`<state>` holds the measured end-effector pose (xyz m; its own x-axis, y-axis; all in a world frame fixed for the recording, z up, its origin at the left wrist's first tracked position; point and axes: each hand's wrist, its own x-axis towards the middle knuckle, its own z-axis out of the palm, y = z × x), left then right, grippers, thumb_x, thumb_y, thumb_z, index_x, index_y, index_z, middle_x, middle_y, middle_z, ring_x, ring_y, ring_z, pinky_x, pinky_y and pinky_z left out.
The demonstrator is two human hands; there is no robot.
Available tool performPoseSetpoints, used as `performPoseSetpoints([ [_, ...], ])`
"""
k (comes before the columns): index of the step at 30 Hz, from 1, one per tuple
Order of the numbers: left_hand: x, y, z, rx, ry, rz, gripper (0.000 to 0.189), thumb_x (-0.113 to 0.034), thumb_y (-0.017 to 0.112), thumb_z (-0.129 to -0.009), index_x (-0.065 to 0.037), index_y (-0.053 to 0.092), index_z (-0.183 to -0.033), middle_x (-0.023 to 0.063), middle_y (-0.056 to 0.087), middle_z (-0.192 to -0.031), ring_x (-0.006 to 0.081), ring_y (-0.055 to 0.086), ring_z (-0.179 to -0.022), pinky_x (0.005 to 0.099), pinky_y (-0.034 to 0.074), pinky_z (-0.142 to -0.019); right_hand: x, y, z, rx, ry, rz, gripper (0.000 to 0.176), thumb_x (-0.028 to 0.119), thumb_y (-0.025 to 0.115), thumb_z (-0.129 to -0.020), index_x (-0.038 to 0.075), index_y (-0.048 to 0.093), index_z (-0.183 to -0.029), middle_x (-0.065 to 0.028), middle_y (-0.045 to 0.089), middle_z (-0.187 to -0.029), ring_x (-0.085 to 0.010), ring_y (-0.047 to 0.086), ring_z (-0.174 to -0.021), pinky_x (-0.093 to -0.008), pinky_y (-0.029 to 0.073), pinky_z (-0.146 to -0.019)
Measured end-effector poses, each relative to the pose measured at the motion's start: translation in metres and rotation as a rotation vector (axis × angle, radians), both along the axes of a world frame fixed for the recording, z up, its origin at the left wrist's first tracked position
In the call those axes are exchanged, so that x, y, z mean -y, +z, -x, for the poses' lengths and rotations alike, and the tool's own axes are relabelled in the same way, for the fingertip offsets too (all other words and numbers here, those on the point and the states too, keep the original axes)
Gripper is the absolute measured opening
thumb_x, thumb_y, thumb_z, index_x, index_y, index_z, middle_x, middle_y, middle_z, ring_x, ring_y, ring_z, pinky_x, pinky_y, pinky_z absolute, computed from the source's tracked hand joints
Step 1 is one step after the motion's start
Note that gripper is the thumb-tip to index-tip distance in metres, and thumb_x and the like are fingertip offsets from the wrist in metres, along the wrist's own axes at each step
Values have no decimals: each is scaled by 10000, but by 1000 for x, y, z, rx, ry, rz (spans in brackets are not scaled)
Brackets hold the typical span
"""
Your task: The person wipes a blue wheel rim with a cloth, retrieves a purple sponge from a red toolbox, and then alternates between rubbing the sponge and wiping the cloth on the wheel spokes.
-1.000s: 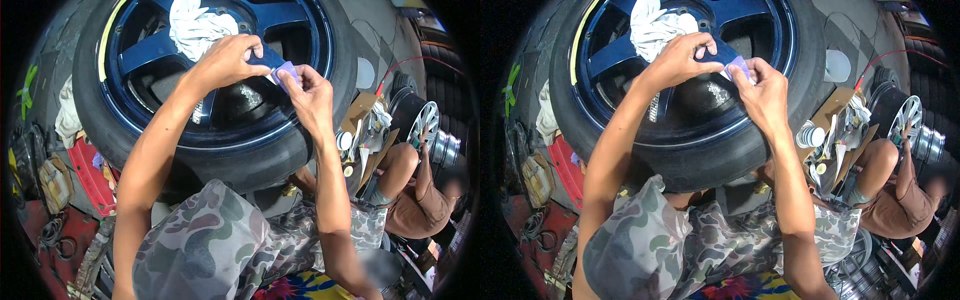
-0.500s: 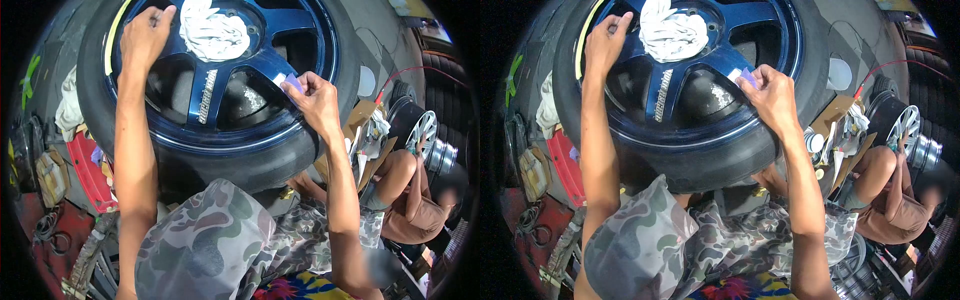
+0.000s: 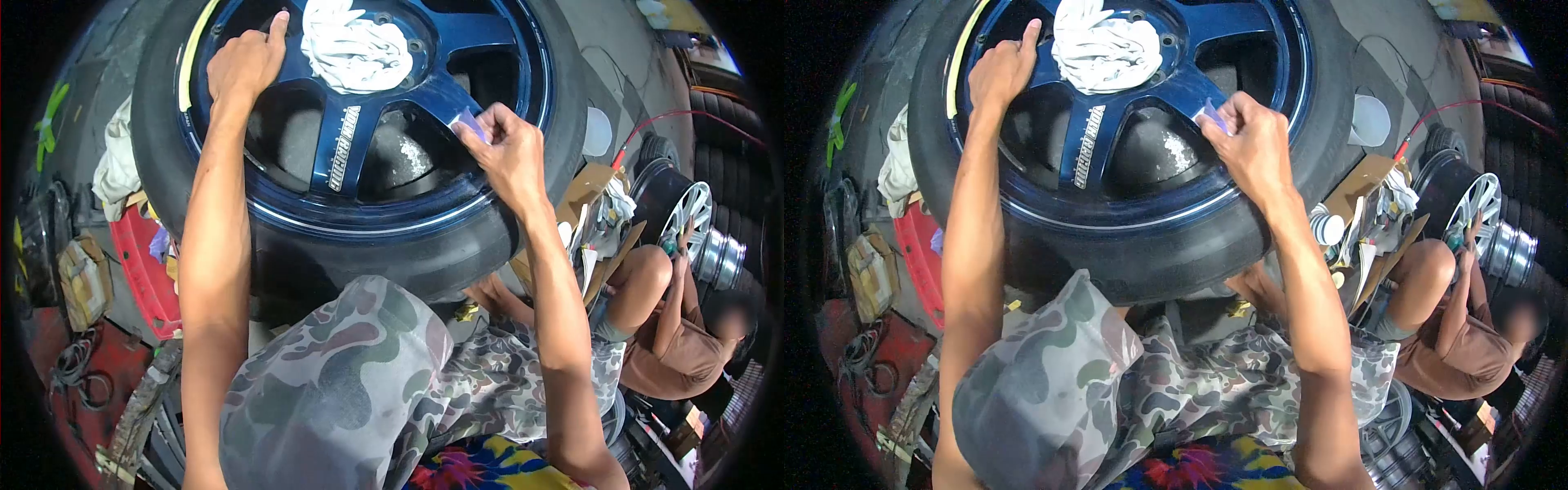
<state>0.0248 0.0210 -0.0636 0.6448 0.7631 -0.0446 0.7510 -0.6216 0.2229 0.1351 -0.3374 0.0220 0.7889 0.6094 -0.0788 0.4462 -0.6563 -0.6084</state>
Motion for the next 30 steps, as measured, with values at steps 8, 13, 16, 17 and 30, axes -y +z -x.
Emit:
performPoseSetpoints([
  [8, 0, 3, 0, -15, 7, 38, 861, -762, 293, -1041, -87, 803, -1198, 295, 748, -1166, 471, 690, -1181, 527, 522, -1032, -2, 2, -4, 4, 25, 27, 310, 196, 829, -866, -43, 634, -827, -135, 583, -642, -201, 558, -584, -380, 499, -614],
  [13, 0, -1, 0, -12, 3, 13, 863, -773, 296, -1034, -95, 804, -1203, 299, 747, -1163, 468, 693, -1178, 533, 523, -1027, 0, 4, -7, 27, 74, 27, 293, 189, 833, -866, -47, 660, -857, -178, 623, -670, -255, 602, -596, -400, 515, -640],
  [16, 0, 0, 0, 12, 6, 28, 861, -773, 300, -1034, -97, 804, -1205, 297, 747, -1166, 467, 695, -1177, 538, 525, -1024, -6, 1, -9, 30, 89, 8, 289, 186, 829, -870, -45, 657, -850, -181, 643, -681, -268, 618, -602, -409, 519, -648],
  [17, -1, 1, 1, -3, -11, 29, 857, -771, 304, -1033, -98, 804, -1210, 295, 749, -1167, 465, 696, -1179, 539, 526, -1021, -4, 5, -8, -8, 79, 40, 286, 180, 827, -871, -49, 656, -852, -184, 645, -685, -275, 623, -608, -411, 519, -647],
  [30, 4, 3, -1, -45, -3, 40, 851, -777, 319, -1025, -105, 805, -1215, 290, 750, -1172, 465, 695, -1182, 531, 523, -1034, 4, 5, -5, -41, 60, 59, 284, 176, 841, -868, -43, 660, -869, -180, 635, -677, -291, 630, -600, -415, 512, -620],
])
